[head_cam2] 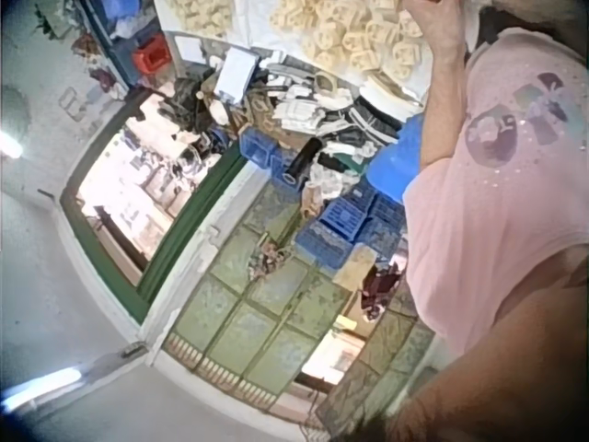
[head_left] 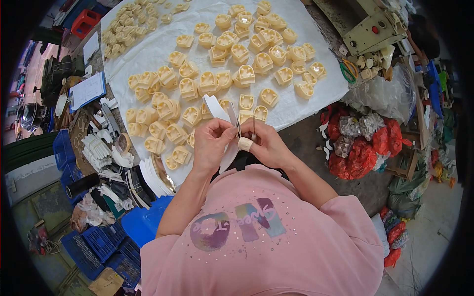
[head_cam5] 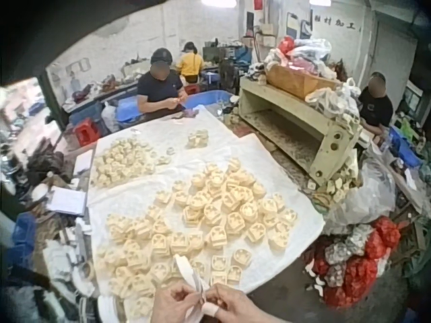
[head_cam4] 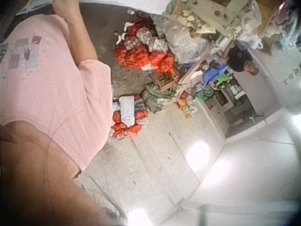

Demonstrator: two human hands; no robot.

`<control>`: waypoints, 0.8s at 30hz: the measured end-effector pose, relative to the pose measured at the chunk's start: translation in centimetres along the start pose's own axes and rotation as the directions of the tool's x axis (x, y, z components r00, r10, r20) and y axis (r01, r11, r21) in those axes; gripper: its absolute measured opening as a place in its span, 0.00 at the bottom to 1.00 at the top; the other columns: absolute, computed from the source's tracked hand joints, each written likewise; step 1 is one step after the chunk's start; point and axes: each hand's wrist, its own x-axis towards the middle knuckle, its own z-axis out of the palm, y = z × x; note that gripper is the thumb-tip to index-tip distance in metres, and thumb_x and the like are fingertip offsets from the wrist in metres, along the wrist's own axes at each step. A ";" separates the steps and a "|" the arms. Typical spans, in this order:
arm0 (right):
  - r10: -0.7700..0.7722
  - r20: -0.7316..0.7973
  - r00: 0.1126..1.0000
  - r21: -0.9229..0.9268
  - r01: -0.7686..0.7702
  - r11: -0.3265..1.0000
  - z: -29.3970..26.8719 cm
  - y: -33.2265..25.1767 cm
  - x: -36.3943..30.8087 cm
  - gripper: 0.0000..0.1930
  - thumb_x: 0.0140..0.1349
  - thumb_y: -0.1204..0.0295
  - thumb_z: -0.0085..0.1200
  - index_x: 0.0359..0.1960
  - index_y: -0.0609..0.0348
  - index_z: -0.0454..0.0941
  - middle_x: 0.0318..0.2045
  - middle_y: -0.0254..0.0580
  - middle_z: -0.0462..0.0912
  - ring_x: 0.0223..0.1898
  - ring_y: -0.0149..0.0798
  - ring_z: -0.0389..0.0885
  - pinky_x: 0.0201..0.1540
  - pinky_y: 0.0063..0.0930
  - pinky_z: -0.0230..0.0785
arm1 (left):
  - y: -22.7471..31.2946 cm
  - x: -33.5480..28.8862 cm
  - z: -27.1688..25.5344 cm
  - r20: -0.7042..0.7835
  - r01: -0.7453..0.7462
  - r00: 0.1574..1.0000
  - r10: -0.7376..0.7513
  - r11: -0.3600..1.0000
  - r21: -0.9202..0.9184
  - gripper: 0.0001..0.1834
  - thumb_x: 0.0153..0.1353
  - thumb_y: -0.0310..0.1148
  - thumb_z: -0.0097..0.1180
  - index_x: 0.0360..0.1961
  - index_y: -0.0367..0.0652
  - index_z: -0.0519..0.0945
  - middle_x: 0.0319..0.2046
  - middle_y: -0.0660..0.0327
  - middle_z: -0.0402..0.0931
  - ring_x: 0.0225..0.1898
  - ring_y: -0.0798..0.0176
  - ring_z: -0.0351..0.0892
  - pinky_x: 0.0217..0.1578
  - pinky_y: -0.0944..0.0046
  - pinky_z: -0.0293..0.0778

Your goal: Packing and securing stacks of white shoe material pieces using rubber bands.

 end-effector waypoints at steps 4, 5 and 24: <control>0.109 0.034 0.993 0.108 -0.112 0.988 -0.5 -0.8 0.2 0.07 0.55 0.72 0.54 0.31 0.63 0.72 0.21 0.33 0.72 0.22 0.24 0.64 0.24 0.20 0.59 | -0.2 -0.1 0.0 0.023 0.015 1.000 -0.013 0.996 -0.091 0.05 0.54 0.26 0.59 0.29 0.36 0.75 0.24 0.64 0.75 0.26 0.74 0.72 0.30 0.75 0.68; 0.111 0.031 0.993 0.109 -0.114 0.988 -0.6 -0.9 0.2 0.07 0.55 0.72 0.54 0.31 0.63 0.72 0.21 0.33 0.72 0.22 0.24 0.64 0.24 0.20 0.59 | -0.2 -0.1 0.0 0.026 0.017 1.000 -0.015 0.996 -0.090 0.05 0.54 0.26 0.59 0.29 0.36 0.75 0.24 0.64 0.75 0.26 0.74 0.72 0.30 0.75 0.68; 0.291 0.061 0.955 0.179 -0.298 0.938 -0.8 -1.6 0.7 0.06 0.53 0.77 0.49 0.32 0.65 0.73 0.21 0.29 0.72 0.21 0.21 0.63 0.22 0.18 0.56 | -1.5 0.5 -0.6 0.100 0.069 0.994 -0.036 0.932 -0.356 0.05 0.54 0.26 0.58 0.29 0.39 0.74 0.25 0.65 0.74 0.27 0.72 0.73 0.32 0.72 0.69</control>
